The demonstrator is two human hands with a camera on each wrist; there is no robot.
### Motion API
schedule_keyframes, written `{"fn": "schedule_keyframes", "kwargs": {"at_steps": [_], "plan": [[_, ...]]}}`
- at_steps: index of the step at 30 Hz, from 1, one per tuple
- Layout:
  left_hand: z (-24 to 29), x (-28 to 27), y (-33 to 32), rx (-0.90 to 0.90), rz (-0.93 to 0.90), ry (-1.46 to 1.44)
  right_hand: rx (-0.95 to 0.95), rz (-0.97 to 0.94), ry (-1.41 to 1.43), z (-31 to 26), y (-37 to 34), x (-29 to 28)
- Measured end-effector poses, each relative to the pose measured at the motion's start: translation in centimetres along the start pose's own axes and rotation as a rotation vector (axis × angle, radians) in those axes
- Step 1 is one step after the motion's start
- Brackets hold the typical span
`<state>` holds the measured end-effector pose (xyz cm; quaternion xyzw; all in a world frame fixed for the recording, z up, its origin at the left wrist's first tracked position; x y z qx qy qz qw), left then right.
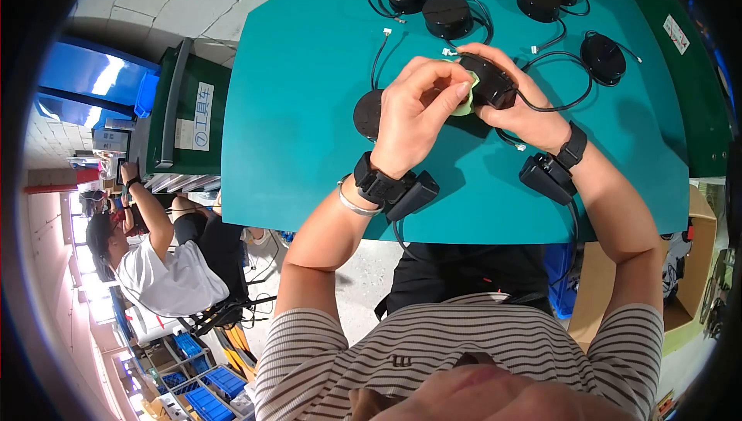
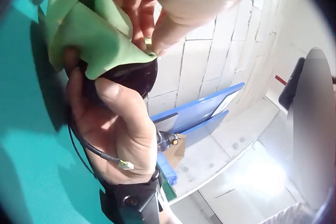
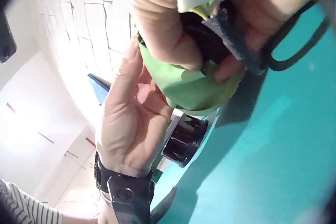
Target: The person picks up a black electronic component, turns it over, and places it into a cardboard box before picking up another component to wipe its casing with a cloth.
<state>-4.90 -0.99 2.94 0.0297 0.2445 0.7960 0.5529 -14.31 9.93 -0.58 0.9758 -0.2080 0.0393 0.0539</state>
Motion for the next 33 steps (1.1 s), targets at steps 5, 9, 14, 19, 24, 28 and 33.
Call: {"fn": "schedule_keyframes", "kwargs": {"at_steps": [5, 9, 14, 19, 24, 28, 33], "plan": [[0.3, -0.4, 0.0, -0.028, 0.094, 0.037, -0.011, 0.002, -0.025, -0.3, -0.1, 0.3], [0.6, 0.3, -0.2, 0.062, 0.043, 0.049, 0.002, 0.018, -0.109, -0.6, -0.2, 0.1], [0.0, -0.1, -0.1, -0.070, 0.030, 0.048, -0.008, 0.022, -0.094, -0.4, 0.0, 0.1], [-0.8, -0.5, -0.2, -0.113, 0.092, -0.018, -0.047, 0.057, -0.142, -0.5, 0.0, 0.0], [0.1, 0.4, -0.4, -0.018, 0.034, -0.029, -0.049, 0.000, -0.078, -0.4, 0.0, 0.0], [-0.5, -0.5, 0.0, -0.110, 0.076, 0.044, 0.025, 0.008, -0.047, -0.3, 0.0, 0.2], [0.1, -0.1, -0.3, -0.064, 0.065, 0.075, -0.073, 0.021, -0.114, -0.3, 0.0, 0.0]]}}
Point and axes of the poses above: each hand's wrist, its own y-axis towards the middle knuckle, its own x-axis out of the palm, z = x × y, the point moved 7 cm from there along y, towards the middle knuckle, and after that the axes turned 7 degrees about x, right-handed, at the moved point
